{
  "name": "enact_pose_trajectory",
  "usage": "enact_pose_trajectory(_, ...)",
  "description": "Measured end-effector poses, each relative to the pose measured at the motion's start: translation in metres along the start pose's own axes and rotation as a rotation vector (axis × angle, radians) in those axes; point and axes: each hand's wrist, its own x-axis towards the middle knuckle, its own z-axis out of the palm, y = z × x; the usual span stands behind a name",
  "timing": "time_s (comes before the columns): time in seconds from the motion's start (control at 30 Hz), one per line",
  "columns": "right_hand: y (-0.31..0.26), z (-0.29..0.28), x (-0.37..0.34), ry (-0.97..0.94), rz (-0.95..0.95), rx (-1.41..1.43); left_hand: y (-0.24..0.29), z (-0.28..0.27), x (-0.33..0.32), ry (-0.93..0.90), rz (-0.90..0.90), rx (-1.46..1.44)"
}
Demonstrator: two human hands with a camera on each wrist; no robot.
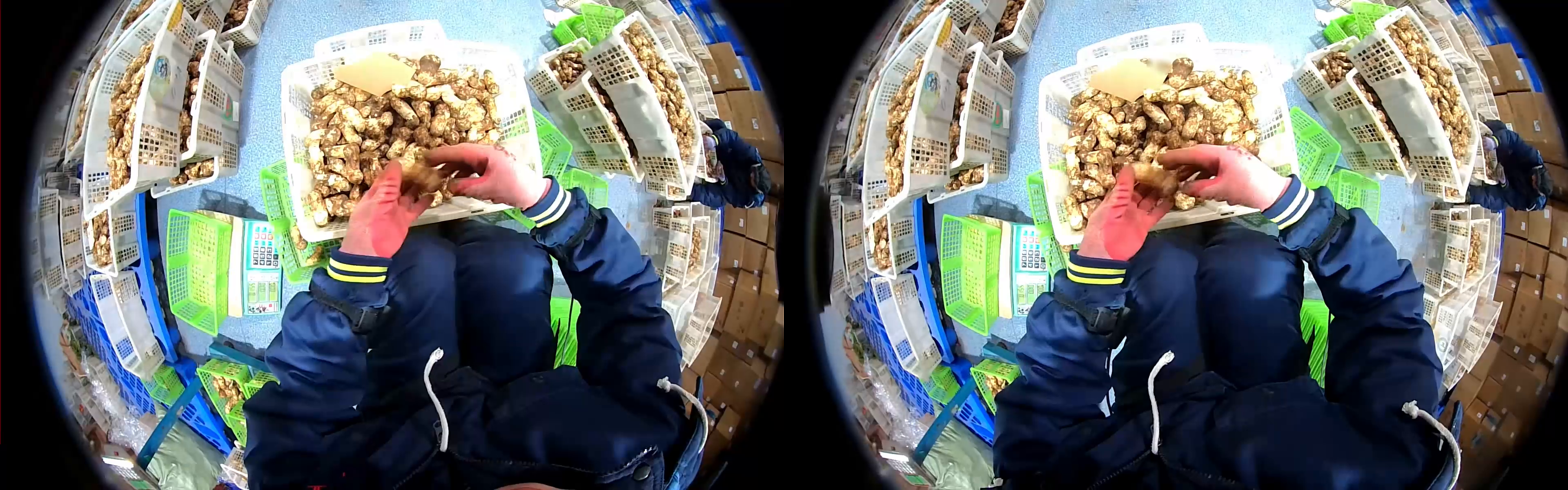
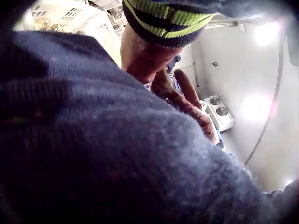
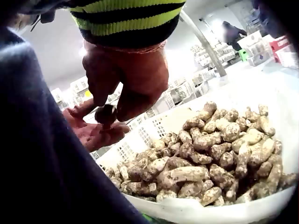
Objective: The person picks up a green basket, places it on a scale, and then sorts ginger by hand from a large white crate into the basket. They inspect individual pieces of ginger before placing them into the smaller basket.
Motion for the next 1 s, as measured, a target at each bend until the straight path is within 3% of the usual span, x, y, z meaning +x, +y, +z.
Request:
enact_pose_trajectory(0.03,-0.005,-0.002,0.002,0.028,-0.069,-0.184,0.002,0.004,0.0,0.003,-0.006,0.0)
enact_pose_trajectory(0.07,-0.012,-0.01,0.004,0.063,0.045,-0.21,0.003,0.007,0.001,0.043,0.018,0.077)
enact_pose_trajectory(0.13,0.022,-0.036,0.017,0.194,-0.14,-0.514,0.01,0.009,-0.003,0.051,0.083,0.255)
enact_pose_trajectory(0.17,0.03,-0.046,0.016,0.149,0.042,-0.554,0.015,0.007,-0.006,0.083,0.072,0.272)
enact_pose_trajectory(0.2,0.055,-0.052,0.017,0.125,0.242,-0.824,0.017,0.007,-0.008,0.118,0.061,0.289)
enact_pose_trajectory(0.27,0.076,-0.048,0.018,-0.081,0.344,-1.212,0.02,0.015,-0.014,0.16,0.101,0.425)
enact_pose_trajectory(0.33,0.146,-0.043,0.013,-0.096,0.127,-1.504,0.029,0.007,-0.022,0.188,0.12,0.419)
enact_pose_trajectory(0.47,0.154,-0.028,0.037,-0.437,0.405,-1.578,0.055,-0.013,-0.059,0.268,0.247,0.167)
enact_pose_trajectory(0.53,0.155,-0.026,0.042,-0.433,0.402,-1.675,0.077,-0.036,-0.089,0.234,0.325,0.084)
enact_pose_trajectory(0.57,0.155,-0.027,0.042,-0.436,0.389,-1.658,0.086,-0.054,-0.104,0.253,0.392,0.195)
enact_pose_trajectory(0.63,0.153,-0.03,0.039,-0.427,0.402,-1.651,0.098,-0.116,-0.135,0.438,0.447,0.126)
enact_pose_trajectory(0.67,0.127,-0.033,0.034,-0.422,0.319,-1.558,0.1,-0.139,-0.145,0.561,0.455,0.172)
enact_pose_trajectory(0.73,0.111,-0.046,0.024,-0.152,0.387,-1.32,0.095,-0.157,-0.147,0.725,0.368,0.248)
enact_pose_trajectory(0.77,0.132,-0.062,0.019,-0.029,0.379,-1.028,0.095,-0.165,-0.145,0.831,0.312,0.237)
enact_pose_trajectory(0.8,0.115,-0.066,0.012,0.072,0.394,-0.864,0.1,-0.157,-0.144,0.771,0.213,0.288)
enact_pose_trajectory(0.87,0.141,-0.08,0.012,0.289,0.375,0.296,0.098,-0.156,-0.132,1.02,0.422,0.469)
enact_pose_trajectory(0.9,0.115,-0.072,0.01,0.379,0.348,0.323,0.102,-0.153,-0.129,0.955,0.507,0.487)
enact_pose_trajectory(0.93,0.117,-0.078,0.013,0.264,0.468,-0.122,0.107,-0.136,-0.126,0.961,0.536,0.536)
enact_pose_trajectory(1.0,0.126,-0.064,0.006,0.006,0.142,-1.037,0.11,-0.122,-0.122,0.739,0.645,0.575)
